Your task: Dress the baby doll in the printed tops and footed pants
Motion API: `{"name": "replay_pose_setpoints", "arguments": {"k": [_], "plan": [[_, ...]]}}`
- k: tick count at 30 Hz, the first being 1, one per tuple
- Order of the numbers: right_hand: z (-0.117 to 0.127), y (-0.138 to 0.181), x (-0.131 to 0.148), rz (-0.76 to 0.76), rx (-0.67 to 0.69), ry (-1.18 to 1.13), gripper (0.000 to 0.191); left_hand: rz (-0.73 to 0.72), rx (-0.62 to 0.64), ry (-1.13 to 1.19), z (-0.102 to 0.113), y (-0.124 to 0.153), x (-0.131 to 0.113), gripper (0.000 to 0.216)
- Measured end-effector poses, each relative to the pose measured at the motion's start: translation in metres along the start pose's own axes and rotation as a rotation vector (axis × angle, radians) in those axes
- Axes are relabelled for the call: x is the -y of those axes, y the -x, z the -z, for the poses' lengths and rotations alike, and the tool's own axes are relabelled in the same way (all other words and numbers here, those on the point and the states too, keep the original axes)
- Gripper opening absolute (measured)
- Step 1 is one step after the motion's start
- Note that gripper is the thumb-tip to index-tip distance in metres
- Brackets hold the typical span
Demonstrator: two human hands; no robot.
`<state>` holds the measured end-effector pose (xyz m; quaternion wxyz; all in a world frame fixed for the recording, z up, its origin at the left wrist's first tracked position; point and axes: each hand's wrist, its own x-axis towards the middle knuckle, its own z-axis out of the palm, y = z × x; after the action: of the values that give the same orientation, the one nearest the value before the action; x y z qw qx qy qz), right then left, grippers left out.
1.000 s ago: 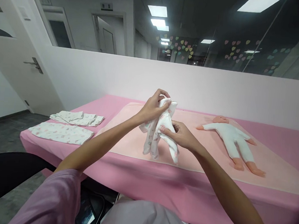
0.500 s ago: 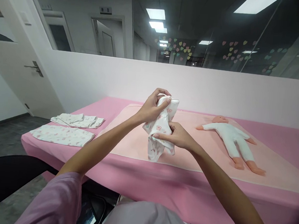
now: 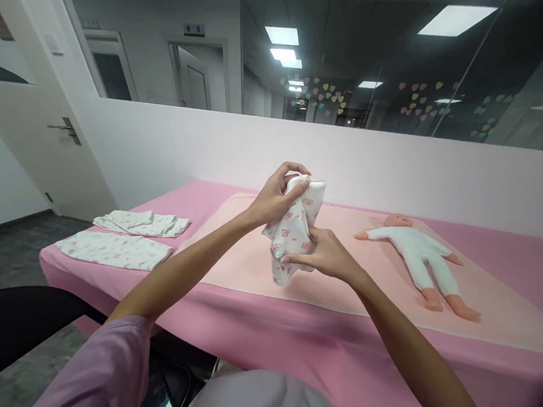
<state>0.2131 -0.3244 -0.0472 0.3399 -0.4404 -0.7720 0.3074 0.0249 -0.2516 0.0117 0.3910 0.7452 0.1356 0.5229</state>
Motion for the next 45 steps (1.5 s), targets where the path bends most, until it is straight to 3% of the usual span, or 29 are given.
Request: {"name": "replay_pose_setpoints", "arguments": {"k": [5,9,12,15,18,21,25,31,40,45], "plan": [[0.013,0.004,-0.026,0.159,0.072,-0.071,0.036,0.054,-0.019,0.036,0.002,-0.001,-0.001,0.045],[0.012,-0.009,-0.062,0.248,-0.174,0.013,0.039,0.069,-0.017,0.050,0.001,-0.002,-0.002,0.049],[0.004,-0.022,-0.077,0.295,-0.299,-0.155,0.070,0.059,0.028,0.046,-0.003,-0.002,-0.001,0.050],[0.000,-0.032,-0.072,0.256,-0.153,-0.395,0.100,0.044,0.082,0.006,-0.008,-0.003,0.000,0.049],[0.001,-0.039,-0.060,0.172,0.040,-0.488,0.084,0.015,0.127,-0.066,-0.011,-0.002,-0.003,0.044],[0.003,-0.044,-0.054,0.093,0.102,-0.507,0.067,-0.011,0.152,-0.127,-0.010,-0.002,-0.006,0.039],[0.000,-0.047,-0.055,0.112,0.130,-0.552,0.070,-0.049,0.160,-0.160,-0.004,-0.003,-0.008,0.039],[-0.020,-0.042,-0.060,0.092,0.296,-0.491,0.069,-0.027,0.142,-0.151,0.007,-0.004,-0.007,0.043],[-0.030,-0.040,-0.062,0.051,0.297,-0.509,0.072,0.146,0.048,-0.056,0.016,-0.005,0.001,0.051],[-0.033,-0.033,-0.068,-0.064,0.266,-0.545,0.071,0.220,-0.117,-0.006,0.026,-0.013,0.004,0.046]]}}
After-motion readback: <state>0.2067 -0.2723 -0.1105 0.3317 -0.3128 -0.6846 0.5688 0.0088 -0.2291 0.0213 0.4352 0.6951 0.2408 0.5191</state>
